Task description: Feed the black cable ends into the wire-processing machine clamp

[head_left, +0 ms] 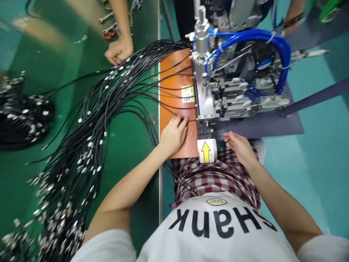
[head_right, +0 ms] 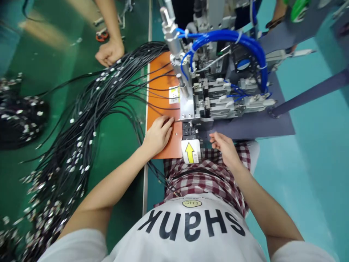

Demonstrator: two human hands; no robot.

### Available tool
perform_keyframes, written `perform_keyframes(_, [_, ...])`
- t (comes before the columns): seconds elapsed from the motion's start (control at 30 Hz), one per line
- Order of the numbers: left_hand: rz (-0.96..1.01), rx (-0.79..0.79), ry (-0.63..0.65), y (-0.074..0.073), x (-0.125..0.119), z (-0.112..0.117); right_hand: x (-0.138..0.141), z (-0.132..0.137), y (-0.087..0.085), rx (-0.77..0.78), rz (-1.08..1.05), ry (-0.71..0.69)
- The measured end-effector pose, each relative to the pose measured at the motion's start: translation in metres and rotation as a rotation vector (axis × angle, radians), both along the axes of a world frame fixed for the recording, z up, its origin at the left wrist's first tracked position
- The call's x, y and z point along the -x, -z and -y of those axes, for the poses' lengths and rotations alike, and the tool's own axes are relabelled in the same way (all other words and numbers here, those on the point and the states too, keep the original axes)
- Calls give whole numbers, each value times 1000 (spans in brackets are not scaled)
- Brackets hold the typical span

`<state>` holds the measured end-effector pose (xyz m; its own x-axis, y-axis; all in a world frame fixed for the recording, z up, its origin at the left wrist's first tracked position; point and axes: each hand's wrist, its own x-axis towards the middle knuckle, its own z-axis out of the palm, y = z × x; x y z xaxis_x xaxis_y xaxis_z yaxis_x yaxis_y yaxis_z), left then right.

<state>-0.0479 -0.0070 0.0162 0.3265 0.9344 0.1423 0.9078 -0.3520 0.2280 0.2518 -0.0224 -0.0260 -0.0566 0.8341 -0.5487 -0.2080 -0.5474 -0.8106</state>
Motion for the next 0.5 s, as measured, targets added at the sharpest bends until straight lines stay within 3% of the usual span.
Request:
perform_keyframes(0.07, [23, -3, 112, -6, 15, -16, -4, 7, -6, -19, 23, 25])
perform_keyframes(0.13, [45, -3, 189, -18, 33, -12, -9, 14, -10, -29, 68, 52])
perform_keyframes(0.2, [-5, 30, 327, -32, 47, 12, -17, 21, -13, -22, 107, 33])
perform_keyframes(0.27, [-134, 105, 628, -45, 51, 47, -23, 26, -15, -12, 149, 12])
perform_keyframes(0.33, [-270, 164, 823, -54, 51, 77, -25, 28, -18, -18, 179, -3])
perform_keyframes(0.4, [-368, 196, 875, -59, 50, 92, -22, 29, -24, -41, 197, -32])
perform_keyframes(0.5, [-382, 226, 833, -63, 53, 89, -14, 29, -37, -83, 203, -85])
